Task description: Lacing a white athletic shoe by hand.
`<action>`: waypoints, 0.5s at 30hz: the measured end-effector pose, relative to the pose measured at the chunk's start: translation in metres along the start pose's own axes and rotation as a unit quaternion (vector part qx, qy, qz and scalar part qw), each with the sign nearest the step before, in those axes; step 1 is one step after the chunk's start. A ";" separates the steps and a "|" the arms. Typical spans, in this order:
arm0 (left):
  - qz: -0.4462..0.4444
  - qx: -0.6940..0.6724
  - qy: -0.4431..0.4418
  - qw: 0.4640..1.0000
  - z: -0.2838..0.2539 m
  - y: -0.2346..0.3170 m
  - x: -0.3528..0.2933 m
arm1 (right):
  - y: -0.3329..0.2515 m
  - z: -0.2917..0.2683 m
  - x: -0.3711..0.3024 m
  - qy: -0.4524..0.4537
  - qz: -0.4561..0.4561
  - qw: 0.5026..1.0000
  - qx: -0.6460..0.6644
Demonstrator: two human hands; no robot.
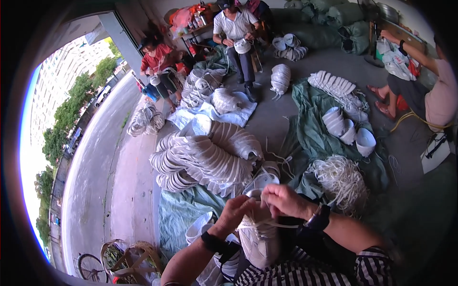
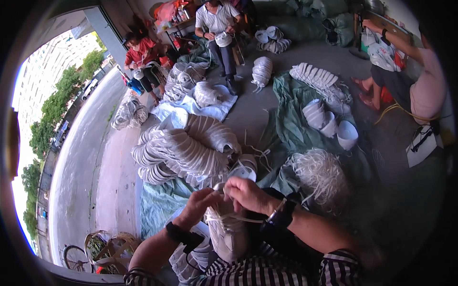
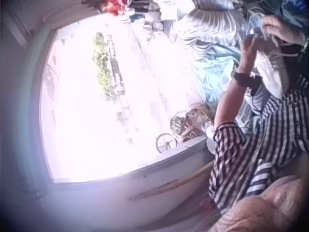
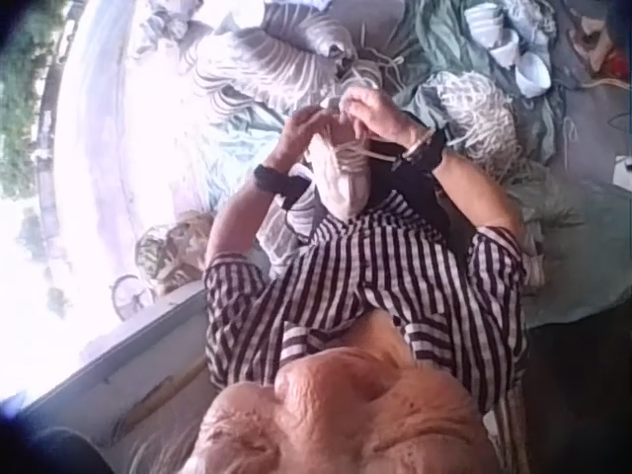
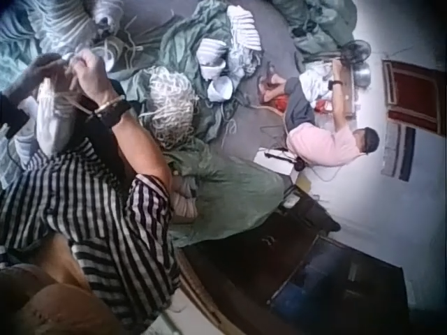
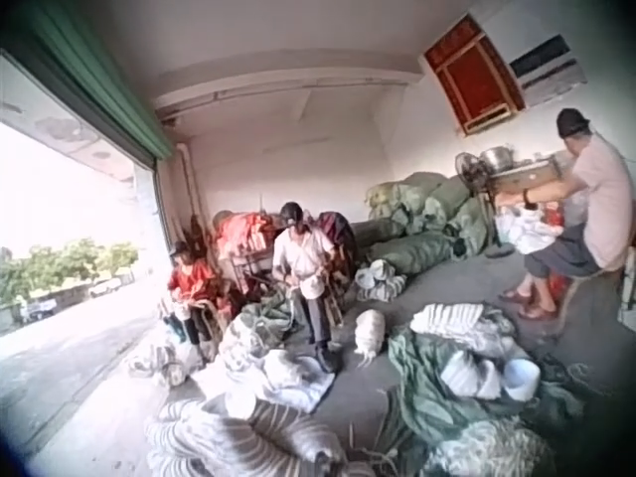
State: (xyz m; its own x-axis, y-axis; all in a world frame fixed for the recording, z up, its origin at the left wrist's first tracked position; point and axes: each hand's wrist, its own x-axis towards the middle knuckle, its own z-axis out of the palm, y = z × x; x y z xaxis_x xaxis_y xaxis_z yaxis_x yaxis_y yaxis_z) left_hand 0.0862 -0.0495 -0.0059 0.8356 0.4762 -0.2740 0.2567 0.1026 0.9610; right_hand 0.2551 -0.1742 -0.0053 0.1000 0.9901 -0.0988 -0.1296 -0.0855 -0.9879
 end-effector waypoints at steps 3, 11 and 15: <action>0.012 -0.054 0.003 0.998 0.007 0.008 -0.008 | -0.012 0.011 -0.006 0.025 0.042 0.991 0.126; 0.103 -0.089 -0.005 0.991 0.012 -0.013 -0.016 | 0.047 0.056 0.001 0.167 -0.327 0.919 -0.146; 0.099 -0.173 0.018 0.980 0.020 -0.010 -0.017 | 0.024 0.041 -0.009 0.068 0.061 0.975 0.204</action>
State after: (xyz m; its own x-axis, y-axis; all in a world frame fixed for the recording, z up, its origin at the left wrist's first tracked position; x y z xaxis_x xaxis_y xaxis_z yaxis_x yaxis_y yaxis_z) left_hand 0.0787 -0.0760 -0.0110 0.8332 0.5464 -0.0852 -0.0945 0.2926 0.9516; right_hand 0.2103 -0.1803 -0.0231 0.1848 0.9493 -0.2544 -0.5267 -0.1228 -0.8411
